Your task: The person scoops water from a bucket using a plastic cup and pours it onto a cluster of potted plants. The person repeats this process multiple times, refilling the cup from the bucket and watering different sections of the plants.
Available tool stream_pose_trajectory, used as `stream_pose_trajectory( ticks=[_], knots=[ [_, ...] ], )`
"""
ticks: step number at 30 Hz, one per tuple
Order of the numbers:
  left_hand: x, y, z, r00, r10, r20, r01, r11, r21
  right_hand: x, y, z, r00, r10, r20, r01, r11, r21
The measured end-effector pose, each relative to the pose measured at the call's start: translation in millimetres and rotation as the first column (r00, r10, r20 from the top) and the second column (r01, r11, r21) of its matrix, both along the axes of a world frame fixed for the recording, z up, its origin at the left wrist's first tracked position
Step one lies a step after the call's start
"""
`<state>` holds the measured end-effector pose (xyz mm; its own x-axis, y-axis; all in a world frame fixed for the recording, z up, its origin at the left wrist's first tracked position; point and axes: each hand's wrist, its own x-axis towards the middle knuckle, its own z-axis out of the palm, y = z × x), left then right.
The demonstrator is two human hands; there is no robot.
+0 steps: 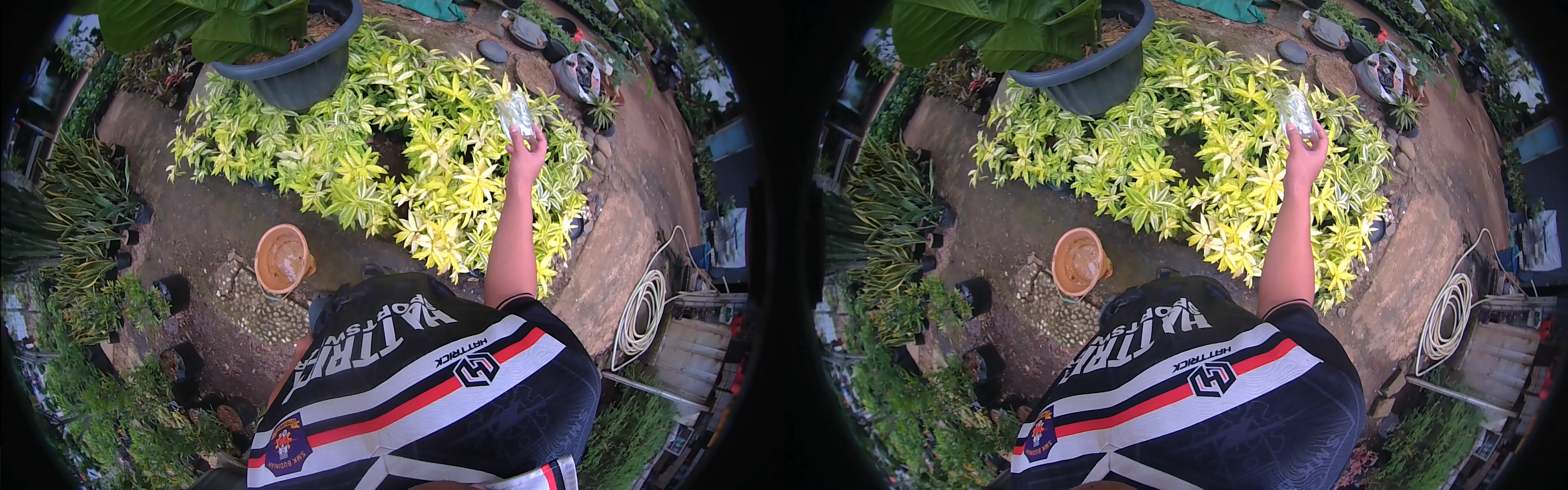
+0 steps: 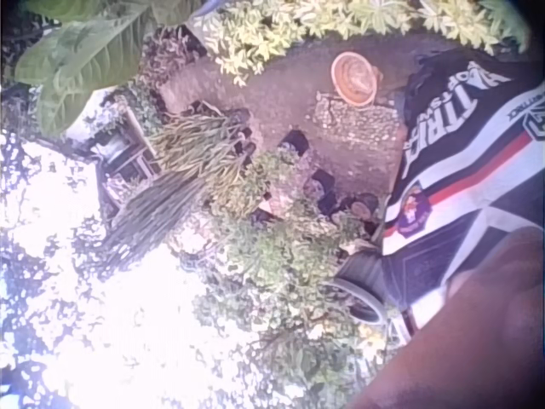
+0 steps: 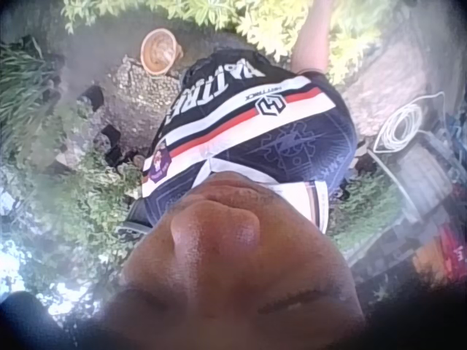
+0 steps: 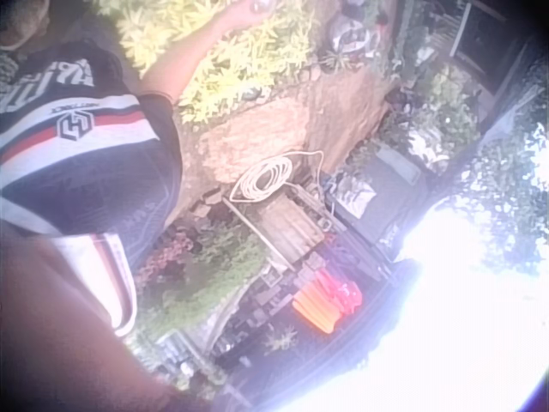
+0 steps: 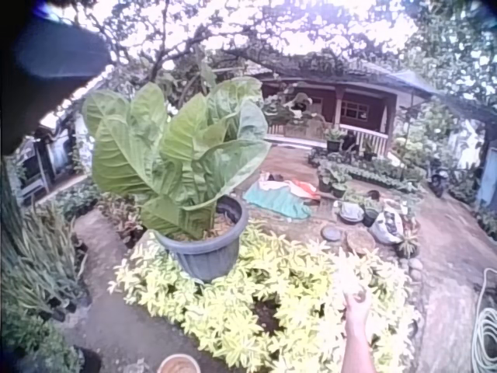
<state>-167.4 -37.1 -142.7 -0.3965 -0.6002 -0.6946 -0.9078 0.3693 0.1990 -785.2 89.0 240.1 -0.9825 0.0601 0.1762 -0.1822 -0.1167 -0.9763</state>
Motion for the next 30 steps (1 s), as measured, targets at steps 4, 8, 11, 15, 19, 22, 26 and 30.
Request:
stream_pose_trajectory(
  ticks=[4, 8, 11, 15, 19, 22, 26, 30],
  knots=[
    [0.4, -0.4, 0.1, 1.0, 0.003, -0.003, -0.003, 1.0, -0.001, -0.6, 0.6, -1.4, 1.0, -0.006, 0.006, 0.006, 1.0, 0.008],
    [0.4, 0.8, -0.2, 1.0, 0.002, -0.002, -0.002, 1.0, -0.001, -0.5, 0.4, -0.9, 1.0, -0.007, 0.021, 0.007, 1.0, 0.009],
    [-1.2, 1.9, -2.4, 1.0, 0.001, -0.005, -0.001, 1.0, 0.003, -1.0, 0.6, -0.7, 1.0, -0.006, 0.015, 0.006, 1.0, 0.023],
    [-0.1, 1.2, -0.7, 1.0, 0.0, 0.0, 0.0, 1.0, -0.005, -2.1, 1.4, -2.7, 1.0, 0.007, 0.021, -0.007, 1.0, 0.006],
    [-1.2, 2.3, -2.4, 1.0, -0.003, 0.001, 0.003, 1.0, -0.005, -3.2, 1.2, -2.7, 1.0, -0.003, 0.018, 0.003, 1.0, 0.01],
    [-1.0, 3.4, -3.6, 1.0, -0.003, -0.001, 0.003, 1.0, -0.006, -1.6, -0.1, -0.9, 1.0, -0.015, 0.025, 0.014, 1.0, 0.028],
    [-0.3, 3.3, -3.9, 1.0, -0.002, -0.001, 0.002, 1.0, -0.009, 0.3, -0.5, -0.4, 1.0, -0.018, 0.02, 0.017, 0.999, 0.03],
    [-1.3, 3.2, -4.2, 1.0, -0.006, 0.0, 0.006, 1.0, -0.01, -1.3, 0.3, -1.7, 1.0, -0.01, 0.01, 0.01, 1.0, 0.023]
  ],
)
